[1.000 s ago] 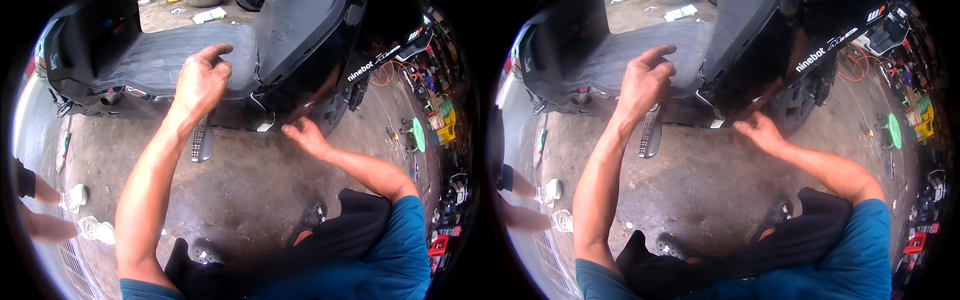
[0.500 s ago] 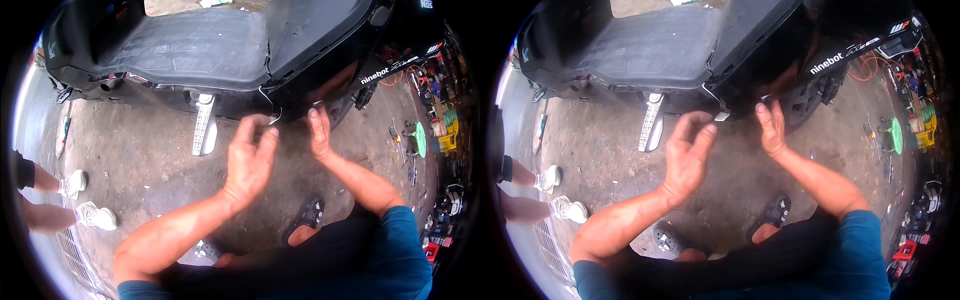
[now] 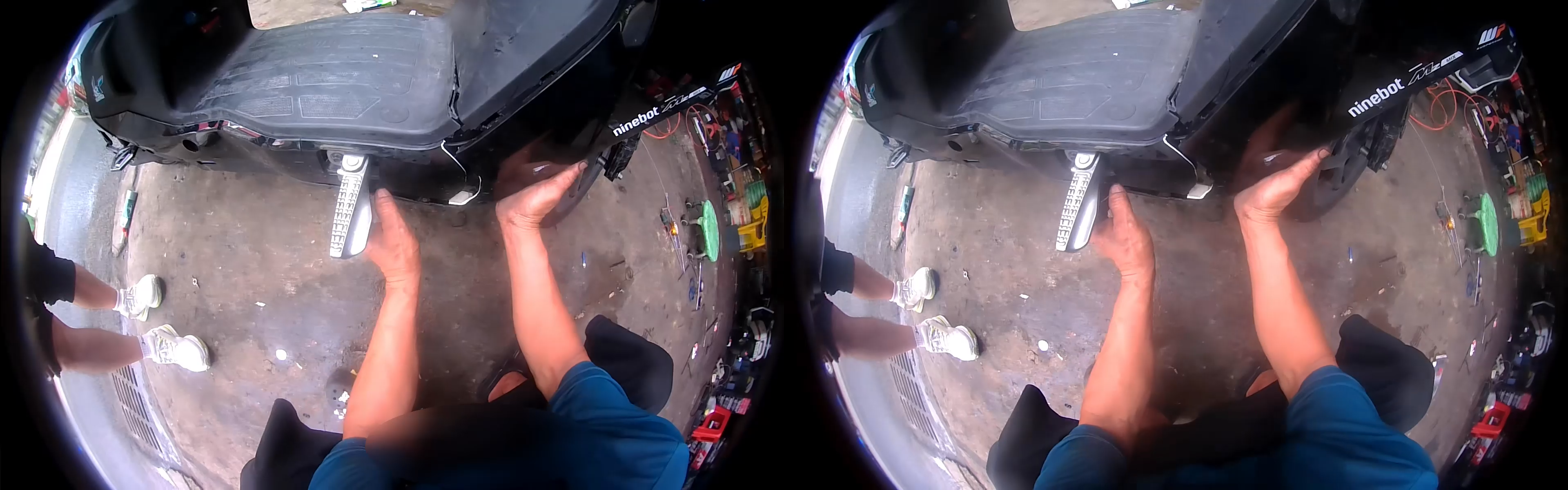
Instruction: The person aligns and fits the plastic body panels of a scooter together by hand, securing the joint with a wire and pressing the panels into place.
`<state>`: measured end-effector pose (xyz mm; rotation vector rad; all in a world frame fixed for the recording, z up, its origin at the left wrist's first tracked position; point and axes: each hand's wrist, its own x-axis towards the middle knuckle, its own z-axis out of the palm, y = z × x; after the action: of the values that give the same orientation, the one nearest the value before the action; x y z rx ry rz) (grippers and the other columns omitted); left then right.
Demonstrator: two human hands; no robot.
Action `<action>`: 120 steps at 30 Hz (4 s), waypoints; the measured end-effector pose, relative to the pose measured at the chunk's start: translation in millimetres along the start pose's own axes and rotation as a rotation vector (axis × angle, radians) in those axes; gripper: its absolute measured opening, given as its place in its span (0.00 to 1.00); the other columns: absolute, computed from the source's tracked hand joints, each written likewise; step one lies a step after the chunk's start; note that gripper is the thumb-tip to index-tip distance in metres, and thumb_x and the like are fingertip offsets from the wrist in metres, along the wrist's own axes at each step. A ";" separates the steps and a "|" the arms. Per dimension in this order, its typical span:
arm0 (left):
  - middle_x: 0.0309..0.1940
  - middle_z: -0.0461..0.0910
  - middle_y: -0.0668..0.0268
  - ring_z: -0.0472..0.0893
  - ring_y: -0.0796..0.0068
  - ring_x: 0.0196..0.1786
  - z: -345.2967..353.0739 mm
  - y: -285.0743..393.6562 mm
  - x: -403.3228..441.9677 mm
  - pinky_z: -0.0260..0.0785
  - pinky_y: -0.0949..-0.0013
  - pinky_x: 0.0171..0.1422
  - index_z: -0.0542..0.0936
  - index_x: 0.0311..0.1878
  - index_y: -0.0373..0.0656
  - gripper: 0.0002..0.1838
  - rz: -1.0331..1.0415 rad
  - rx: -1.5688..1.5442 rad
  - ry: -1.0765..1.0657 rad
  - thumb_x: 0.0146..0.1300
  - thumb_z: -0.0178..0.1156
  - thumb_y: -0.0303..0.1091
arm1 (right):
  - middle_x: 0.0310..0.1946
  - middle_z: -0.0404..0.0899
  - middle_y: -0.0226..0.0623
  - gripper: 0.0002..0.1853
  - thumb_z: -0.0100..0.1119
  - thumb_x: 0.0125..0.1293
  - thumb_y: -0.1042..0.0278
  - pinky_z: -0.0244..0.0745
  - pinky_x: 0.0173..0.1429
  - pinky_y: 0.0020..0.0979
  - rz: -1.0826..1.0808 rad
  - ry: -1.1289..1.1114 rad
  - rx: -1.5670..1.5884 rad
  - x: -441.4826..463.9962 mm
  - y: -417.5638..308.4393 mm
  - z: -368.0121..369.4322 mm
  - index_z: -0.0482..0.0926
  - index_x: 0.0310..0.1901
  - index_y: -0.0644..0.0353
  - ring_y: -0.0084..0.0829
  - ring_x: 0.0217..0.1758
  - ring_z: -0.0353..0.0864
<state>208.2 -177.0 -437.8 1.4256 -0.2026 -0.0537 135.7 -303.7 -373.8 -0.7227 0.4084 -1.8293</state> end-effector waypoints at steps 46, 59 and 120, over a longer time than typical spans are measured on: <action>0.35 0.78 0.68 0.75 0.80 0.37 -10.6 6.6 -0.1 0.71 0.75 0.50 0.60 0.78 0.34 0.38 -0.038 0.037 -0.419 0.63 0.58 0.22 | 0.72 0.67 0.43 0.35 0.52 0.74 0.39 0.53 0.82 0.37 -0.070 -0.242 -0.192 5.6 27.4 -43.2 0.72 0.63 0.68 0.34 0.76 0.65; 0.35 0.82 0.65 0.79 0.77 0.38 16.4 37.1 -91.9 0.75 0.69 0.50 0.63 0.77 0.38 0.36 -0.059 0.142 -0.652 0.66 0.61 0.24 | 0.71 0.67 0.42 0.38 0.44 0.77 0.39 0.60 0.78 0.36 -0.075 -0.278 -0.345 6.2 26.0 -54.9 0.65 0.72 0.68 0.35 0.74 0.67; 0.34 0.82 0.63 0.80 0.77 0.36 17.5 59.5 -66.2 0.74 0.71 0.45 0.66 0.72 0.24 0.31 -0.367 -0.276 -0.630 0.67 0.59 0.26 | 0.73 0.62 0.40 0.42 0.45 0.74 0.31 0.55 0.80 0.38 0.017 -0.225 -0.381 5.1 24.4 -59.7 0.61 0.73 0.62 0.36 0.75 0.62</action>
<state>135.1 -174.9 -384.0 1.1177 -0.4294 -0.8093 113.2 -321.0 -431.9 -1.1693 0.6191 -1.6480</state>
